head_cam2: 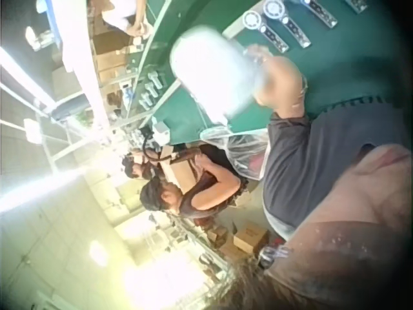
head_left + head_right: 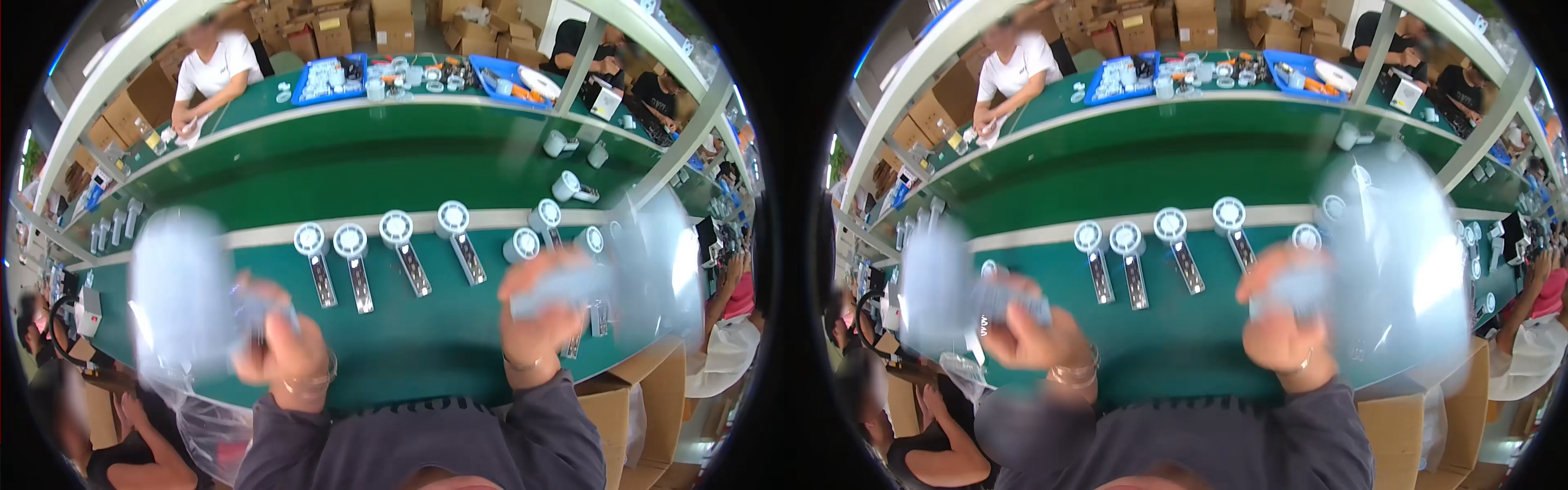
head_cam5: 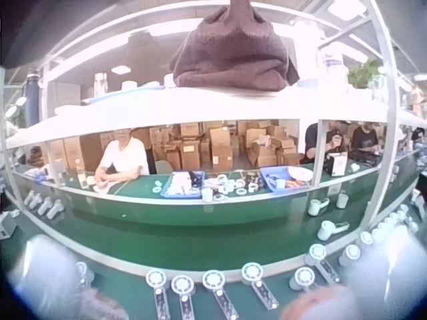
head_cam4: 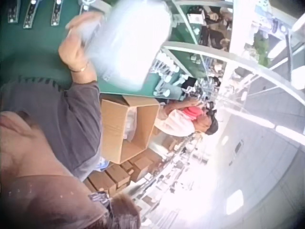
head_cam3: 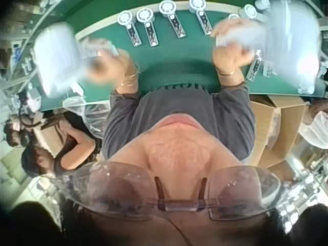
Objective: The person assembles small handheld fans on a green workbench. They pick up fan bodies and circuit boards, attach the components together, and place the assembled units in a line. The person also picks up and places a cardboard box on the table.
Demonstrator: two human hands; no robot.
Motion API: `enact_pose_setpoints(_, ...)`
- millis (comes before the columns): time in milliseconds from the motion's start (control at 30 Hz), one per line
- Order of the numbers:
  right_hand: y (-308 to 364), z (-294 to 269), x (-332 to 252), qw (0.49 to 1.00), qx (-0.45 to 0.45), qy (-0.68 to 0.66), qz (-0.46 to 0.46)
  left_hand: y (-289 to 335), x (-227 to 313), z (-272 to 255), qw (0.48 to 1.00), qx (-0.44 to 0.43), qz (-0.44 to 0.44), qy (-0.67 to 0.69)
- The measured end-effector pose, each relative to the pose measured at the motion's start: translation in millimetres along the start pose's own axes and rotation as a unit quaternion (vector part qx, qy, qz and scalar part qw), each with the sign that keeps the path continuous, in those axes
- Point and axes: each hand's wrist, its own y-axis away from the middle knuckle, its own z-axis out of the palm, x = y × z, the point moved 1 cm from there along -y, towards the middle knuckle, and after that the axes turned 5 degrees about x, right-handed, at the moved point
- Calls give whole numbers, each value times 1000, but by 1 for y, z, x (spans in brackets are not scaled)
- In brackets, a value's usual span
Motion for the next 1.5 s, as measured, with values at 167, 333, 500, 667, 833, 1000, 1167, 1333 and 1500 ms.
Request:
enact_pose_setpoints(167, 26, -33, -37, 997, -62, -48, 23, 1, 7, -50, 986, -159, 57, -10)
enact_pose_setpoints(333, 56, -70, -37, 877, -269, 226, 327, 2, -7, -68, 847, -522, -55, -83)
enact_pose_setpoints(500, 121, -120, -14, 666, -409, 386, 490, 66, -36, -118, 785, -604, 1, -138)
enact_pose_setpoints(667, 49, -104, -54, 917, -194, 159, 311, 11, 0, -76, 901, -411, -29, -138)
enact_pose_setpoints(833, 16, -30, -51, 891, 62, -425, -147, -32, 25, -23, 944, 140, 102, 281)
enact_pose_setpoints(1000, -1, -10, -34, 953, 69, -251, -156, -24, 14, -12, 952, 218, 174, 124)
enact_pose_setpoints(1167, 7, 3, -23, 966, 126, -171, -145, -11, 10, 6, 983, 123, 97, 98)
enact_pose_setpoints(1333, 1, -7, -10, 997, -49, 56, 20, -12, 6, 2, 986, 102, 40, 127)
enact_pose_setpoints(1500, 13, -8, 5, 987, -58, 127, 76, -6, -3, 12, 996, -12, 28, 90)
